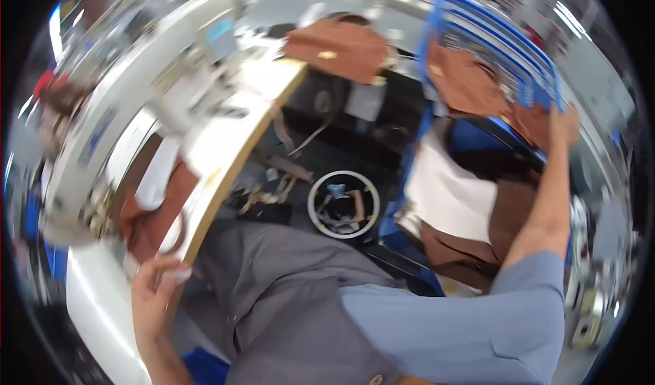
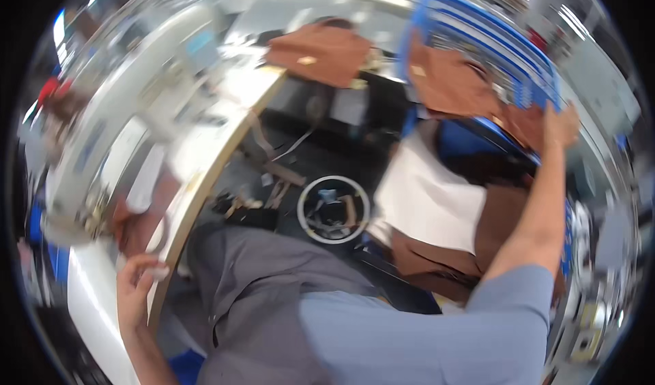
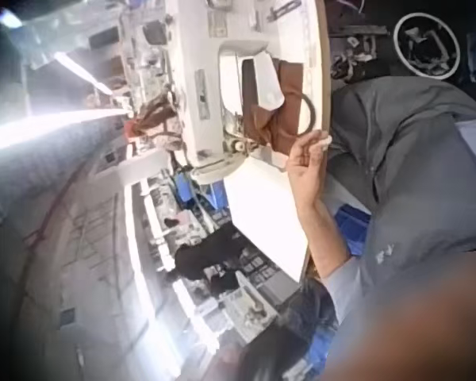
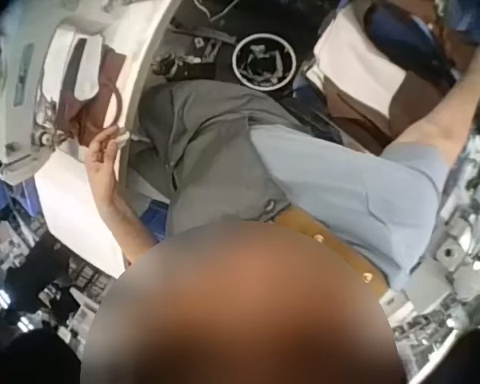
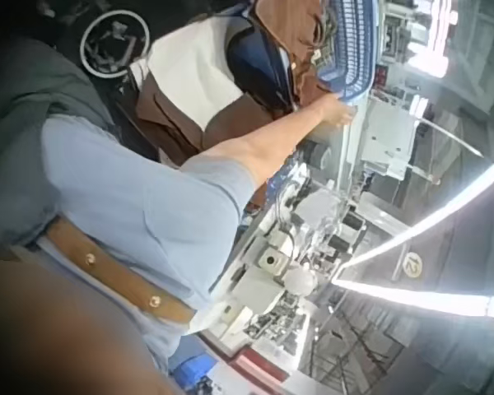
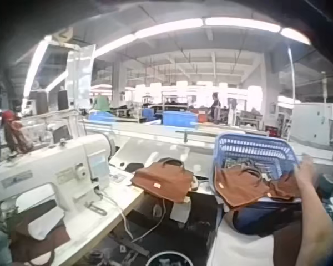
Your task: Sewing leather components together using an industrial sewing machine to assemble a handbag.
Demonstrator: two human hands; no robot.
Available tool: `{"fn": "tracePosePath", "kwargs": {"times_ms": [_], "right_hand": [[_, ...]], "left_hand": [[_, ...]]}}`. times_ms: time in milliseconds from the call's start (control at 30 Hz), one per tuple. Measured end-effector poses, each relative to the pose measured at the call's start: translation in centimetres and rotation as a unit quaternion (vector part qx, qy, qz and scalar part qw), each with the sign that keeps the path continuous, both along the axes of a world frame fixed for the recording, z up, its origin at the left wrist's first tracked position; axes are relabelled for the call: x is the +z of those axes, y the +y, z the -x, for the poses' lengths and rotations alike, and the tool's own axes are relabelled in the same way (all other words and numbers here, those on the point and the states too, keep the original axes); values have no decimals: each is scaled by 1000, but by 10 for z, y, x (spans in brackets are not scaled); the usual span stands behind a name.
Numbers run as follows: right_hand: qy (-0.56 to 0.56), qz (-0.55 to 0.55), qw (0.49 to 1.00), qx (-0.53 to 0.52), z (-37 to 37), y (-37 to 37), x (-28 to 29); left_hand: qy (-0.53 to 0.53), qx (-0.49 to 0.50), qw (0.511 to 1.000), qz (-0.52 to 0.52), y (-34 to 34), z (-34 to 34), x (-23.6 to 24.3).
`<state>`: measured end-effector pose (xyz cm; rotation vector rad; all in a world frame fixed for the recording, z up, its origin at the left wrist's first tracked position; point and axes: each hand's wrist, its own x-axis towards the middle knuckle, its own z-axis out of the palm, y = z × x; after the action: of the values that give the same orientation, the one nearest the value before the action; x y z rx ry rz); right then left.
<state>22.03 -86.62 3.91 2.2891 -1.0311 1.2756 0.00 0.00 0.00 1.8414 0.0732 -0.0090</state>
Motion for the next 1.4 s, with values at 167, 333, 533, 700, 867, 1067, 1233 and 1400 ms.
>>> {"fn": "tracePosePath", "kwargs": {"times_ms": [167,333,533,700,867,1067,1233,1400], "right_hand": [[-58,-123,801,583,-131,99,51],[173,-76,600,777,-134,399,65],[332,20,299,895,-10,691,29],[232,29,131,963,29,822,-13],[207,49,111,971,39,866,-51],[239,88,124,959,38,874,-64],[294,123,121,940,35,878,-59],[279,116,96,948,31,885,-57]], "left_hand": [[2,83,996,-25,22,52,10],[-26,190,980,-58,35,86,17],[-18,287,935,-210,60,101,-9],[-100,295,903,-295,80,84,-16],[-101,240,873,-412,112,54,-23],[-70,169,843,-505,136,38,-33],[-122,192,834,-503,133,37,-41],[-120,194,820,-525,130,40,-39]]}}
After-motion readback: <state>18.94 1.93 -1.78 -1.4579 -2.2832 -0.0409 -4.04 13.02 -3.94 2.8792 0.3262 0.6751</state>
